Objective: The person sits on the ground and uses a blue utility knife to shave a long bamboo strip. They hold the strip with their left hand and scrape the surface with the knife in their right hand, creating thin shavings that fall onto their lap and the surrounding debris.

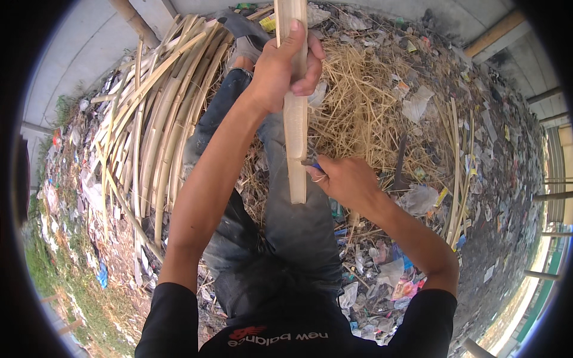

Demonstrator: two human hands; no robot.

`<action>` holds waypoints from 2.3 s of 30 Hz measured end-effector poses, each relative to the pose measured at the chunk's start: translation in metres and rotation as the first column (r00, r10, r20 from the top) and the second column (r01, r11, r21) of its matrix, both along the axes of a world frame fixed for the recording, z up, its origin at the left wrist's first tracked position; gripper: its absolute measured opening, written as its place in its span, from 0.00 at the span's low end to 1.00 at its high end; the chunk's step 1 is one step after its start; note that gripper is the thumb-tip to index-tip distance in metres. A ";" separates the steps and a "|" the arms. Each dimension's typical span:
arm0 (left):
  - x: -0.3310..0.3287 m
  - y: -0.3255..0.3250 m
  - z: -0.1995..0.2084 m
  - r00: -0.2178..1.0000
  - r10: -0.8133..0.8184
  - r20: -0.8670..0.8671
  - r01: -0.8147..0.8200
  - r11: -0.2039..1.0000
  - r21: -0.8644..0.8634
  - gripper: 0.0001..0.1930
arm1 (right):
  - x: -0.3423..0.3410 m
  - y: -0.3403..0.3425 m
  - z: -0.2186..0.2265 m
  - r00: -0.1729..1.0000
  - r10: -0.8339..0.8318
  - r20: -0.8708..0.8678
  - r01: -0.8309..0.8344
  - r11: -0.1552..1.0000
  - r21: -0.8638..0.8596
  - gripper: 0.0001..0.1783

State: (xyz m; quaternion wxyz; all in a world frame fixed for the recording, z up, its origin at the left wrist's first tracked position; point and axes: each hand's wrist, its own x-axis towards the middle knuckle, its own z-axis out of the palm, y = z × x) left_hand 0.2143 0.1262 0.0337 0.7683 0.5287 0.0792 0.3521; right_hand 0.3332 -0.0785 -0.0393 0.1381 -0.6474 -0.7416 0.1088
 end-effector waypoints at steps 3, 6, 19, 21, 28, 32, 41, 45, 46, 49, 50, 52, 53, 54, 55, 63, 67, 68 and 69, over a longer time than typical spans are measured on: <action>-0.002 0.001 -0.006 1.000 -0.003 -0.015 0.003 1.000 -0.018 0.31 | -0.002 -0.005 -0.017 0.999 0.011 -0.053 -0.014 0.998 -0.058 0.22; -0.005 0.002 -0.013 0.997 -0.007 -0.075 0.006 1.000 -0.012 0.32 | -0.007 -0.009 -0.023 0.998 0.015 -0.060 -0.021 0.994 -0.103 0.21; -0.015 0.016 -0.005 0.994 0.108 -0.009 -0.108 0.994 -0.003 0.30 | 0.002 -0.040 -0.050 0.961 0.150 -0.232 -0.234 0.886 -0.399 0.23; -0.013 0.015 -0.002 0.996 0.091 -0.002 -0.091 0.996 0.000 0.31 | 0.009 -0.027 -0.036 0.940 0.093 -0.328 -0.214 0.909 -0.357 0.24; -0.009 0.011 -0.002 0.993 0.116 -0.038 -0.114 0.993 0.039 0.32 | 0.003 0.006 -0.005 0.999 -0.008 -0.054 0.014 0.993 0.115 0.22; -0.005 0.008 0.000 0.992 0.116 -0.041 -0.115 0.993 0.035 0.31 | 0.000 0.014 -0.003 1.000 0.015 0.024 -0.018 0.995 0.101 0.22; -0.009 0.010 -0.014 0.985 0.141 -0.104 -0.141 0.990 0.009 0.31 | -0.009 0.010 -0.020 0.994 0.015 -0.108 -0.021 0.998 -0.055 0.25; -0.011 0.012 -0.014 0.985 0.149 -0.090 -0.152 0.988 -0.026 0.31 | -0.009 -0.003 -0.037 0.991 0.126 -0.034 -0.130 0.976 -0.175 0.27; -0.012 0.012 -0.014 0.983 0.162 -0.084 -0.165 0.986 -0.031 0.30 | -0.012 -0.014 -0.048 0.992 0.122 -0.030 -0.126 0.966 -0.224 0.27; -0.018 0.007 -0.010 0.983 0.166 -0.076 -0.168 0.985 -0.024 0.30 | -0.016 -0.040 -0.070 0.996 0.094 -0.008 -0.092 0.948 -0.304 0.27; -0.018 0.006 -0.009 0.986 0.147 -0.083 -0.151 0.988 -0.039 0.30 | -0.016 -0.044 -0.073 0.997 0.082 -0.008 -0.081 0.953 -0.293 0.27; -0.014 0.009 -0.012 0.986 0.145 -0.081 -0.149 0.988 -0.039 0.30 | -0.016 -0.044 -0.070 0.995 0.098 -0.024 -0.100 0.938 -0.331 0.27; -0.012 0.011 -0.012 0.987 0.141 -0.077 -0.144 0.989 -0.034 0.30 | -0.015 -0.039 -0.063 0.991 0.124 -0.040 -0.130 0.916 -0.380 0.27; -0.011 0.011 -0.014 0.987 0.139 -0.084 -0.142 0.989 -0.033 0.30 | -0.014 -0.035 -0.057 0.987 0.150 -0.058 -0.161 0.890 -0.426 0.27; -0.010 0.011 -0.014 0.986 0.138 -0.090 -0.142 0.989 -0.034 0.30 | -0.013 -0.032 -0.054 0.982 0.181 -0.050 -0.184 0.875 -0.449 0.28; -0.016 0.017 -0.012 0.986 0.149 -0.075 -0.152 0.987 -0.042 0.30 | 0.019 -0.011 -0.059 0.896 0.118 -0.428 -0.389 0.675 -0.627 0.36; -0.025 0.017 -0.011 0.983 0.168 -0.069 -0.172 0.984 -0.048 0.30 | 0.048 -0.011 -0.036 0.759 -0.314 -0.570 -0.005 0.873 -0.487 0.27; -0.025 0.017 -0.012 0.983 0.172 -0.064 -0.175 0.984 -0.044 0.30 | 0.053 -0.011 -0.028 0.735 -0.362 -0.574 0.183 0.920 -0.345 0.22; -0.025 0.017 -0.012 0.984 0.165 -0.064 -0.168 0.985 -0.047 0.30 | 0.058 -0.013 -0.026 0.851 -0.370 -0.374 0.295 0.924 -0.243 0.20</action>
